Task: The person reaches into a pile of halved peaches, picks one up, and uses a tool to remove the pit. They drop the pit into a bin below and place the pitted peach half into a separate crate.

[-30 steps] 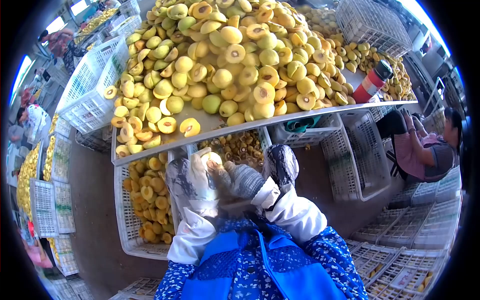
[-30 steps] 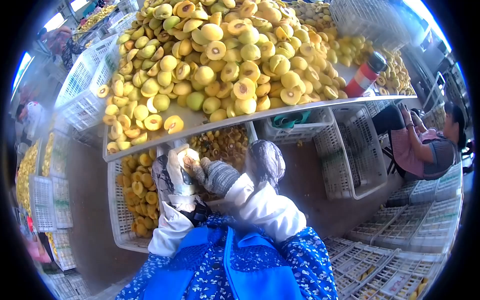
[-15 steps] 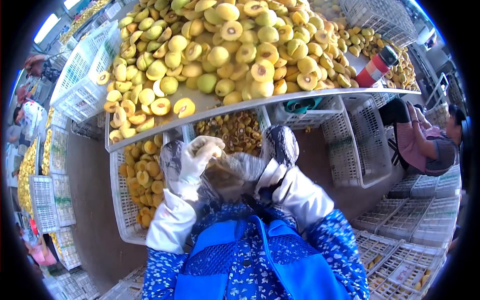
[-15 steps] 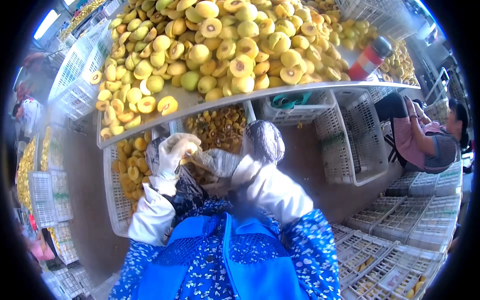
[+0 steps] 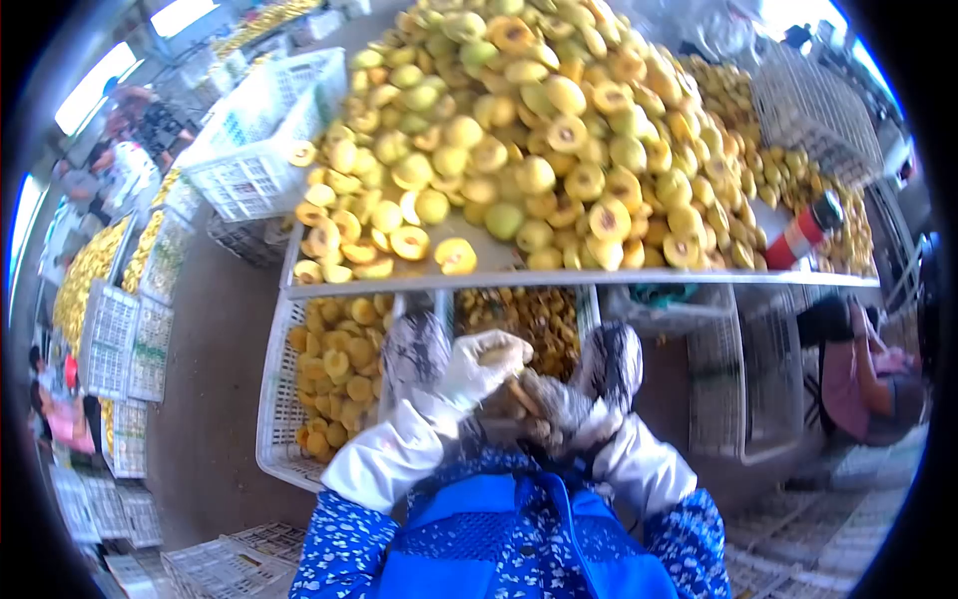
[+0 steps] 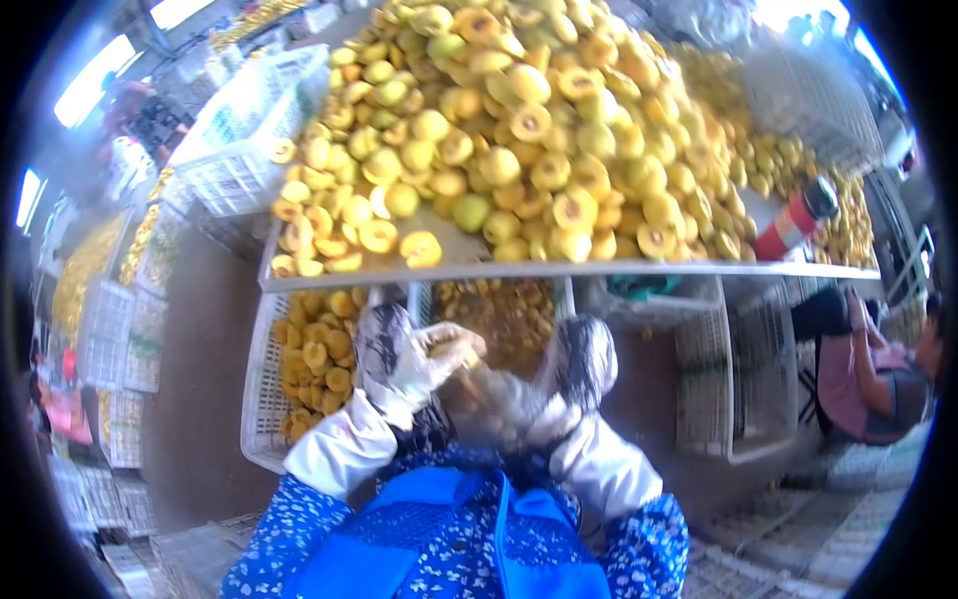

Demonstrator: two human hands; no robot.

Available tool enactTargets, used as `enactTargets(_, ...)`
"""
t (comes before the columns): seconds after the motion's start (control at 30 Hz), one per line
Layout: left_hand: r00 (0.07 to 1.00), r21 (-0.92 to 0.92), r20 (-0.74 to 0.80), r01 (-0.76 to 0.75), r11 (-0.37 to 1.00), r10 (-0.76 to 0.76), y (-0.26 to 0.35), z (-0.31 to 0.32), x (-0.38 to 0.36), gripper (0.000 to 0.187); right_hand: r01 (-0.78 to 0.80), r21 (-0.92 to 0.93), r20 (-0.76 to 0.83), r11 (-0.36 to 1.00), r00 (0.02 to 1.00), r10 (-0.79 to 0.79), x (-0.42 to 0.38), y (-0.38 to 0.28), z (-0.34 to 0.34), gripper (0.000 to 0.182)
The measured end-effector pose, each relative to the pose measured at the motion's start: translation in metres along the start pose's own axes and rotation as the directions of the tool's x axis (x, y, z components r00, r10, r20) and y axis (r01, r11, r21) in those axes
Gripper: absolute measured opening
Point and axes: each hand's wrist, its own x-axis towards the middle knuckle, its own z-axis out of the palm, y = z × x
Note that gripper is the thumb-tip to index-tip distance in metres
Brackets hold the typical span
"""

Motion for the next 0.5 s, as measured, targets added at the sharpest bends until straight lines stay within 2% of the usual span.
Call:
enactTargets(0.03, 0.998, -0.154, -0.039, 0.049, 0.987, -0.056, 0.001, 0.003, 0.000, 0.013, -0.154, 0.413, 0.028, 0.898, 0.987, 0.156, 0.006, -0.006, 0.006, 0.025)
enactTargets(0.07, 0.997, -0.235, -0.058, 0.041, 0.971, -0.056, 0.001, 0.006, 0.000, 0.013, -0.243, 0.753, 0.056, 0.612, 0.950, 0.309, 0.011, -0.013, 0.011, 0.029)
enactTargets(0.1, 0.995, -0.316, -0.074, 0.039, 0.948, -0.066, 0.001, 0.009, -0.001, 0.013, -0.258, 0.574, -0.070, 0.777, 0.930, 0.360, 0.015, -0.021, 0.014, 0.033)
enactTargets(0.13, 0.997, -0.299, -0.038, 0.059, 0.952, -0.074, 0.004, 0.009, -0.001, 0.012, -0.293, 0.441, -0.086, 0.848, 0.927, 0.365, 0.013, -0.041, 0.015, 0.035)
enactTargets(0.17, 0.999, -0.144, 0.013, 0.049, 0.988, -0.048, 0.003, 0.007, -0.002, 0.013, -0.326, 0.299, -0.102, 0.897, 0.923, 0.370, 0.011, -0.062, 0.017, 0.038)
enactTargets(0.23, 0.990, 0.173, 0.135, 0.010, 0.985, -0.034, -0.005, 0.000, -0.002, 0.015, -0.569, 0.410, 0.044, 0.712, 0.793, 0.608, -0.009, -0.002, -0.014, 0.046)
enactTargets(0.27, 0.983, 0.194, 0.180, 0.001, 0.981, -0.036, -0.007, -0.003, 0.000, 0.014, -0.520, 0.450, 0.080, 0.726, 0.833, 0.547, -0.005, -0.017, -0.006, 0.048)
enactTargets(0.3, 0.989, 0.092, 0.131, 0.059, 0.994, -0.071, 0.000, -0.002, 0.000, 0.014, -0.471, 0.493, 0.116, 0.731, 0.869, 0.482, -0.001, -0.031, 0.001, 0.051)
enactTargets(0.37, 0.983, -0.136, 0.062, 0.178, 0.975, -0.172, 0.017, 0.007, 0.000, 0.014, -0.374, 0.726, 0.198, 0.577, 0.917, 0.346, 0.009, -0.072, 0.023, 0.050)
enactTargets(0.4, 0.988, -0.320, -0.011, 0.145, 0.936, -0.157, 0.009, 0.012, 0.001, 0.017, -0.354, 0.712, 0.144, 0.607, 0.919, 0.367, 0.006, -0.066, 0.026, 0.051)
enactTargets(0.43, 0.997, -0.396, -0.020, 0.060, 0.916, -0.074, 0.005, 0.013, 0.001, 0.020, -0.392, 0.703, -0.023, 0.594, 0.822, 0.569, 0.002, -0.045, 0.022, 0.042)
enactTargets(0.47, 0.992, -0.472, -0.051, 0.076, 0.878, -0.113, 0.001, 0.016, 0.000, 0.020, -0.193, 0.161, -0.299, 0.968, 0.925, 0.234, 0.005, -0.034, 0.023, 0.041)
enactTargets(0.5, 0.984, -0.541, -0.083, 0.086, 0.836, -0.155, -0.002, 0.018, -0.002, 0.021, 0.027, -0.485, -0.300, 0.874, 0.934, -0.195, 0.009, -0.028, 0.026, 0.045)
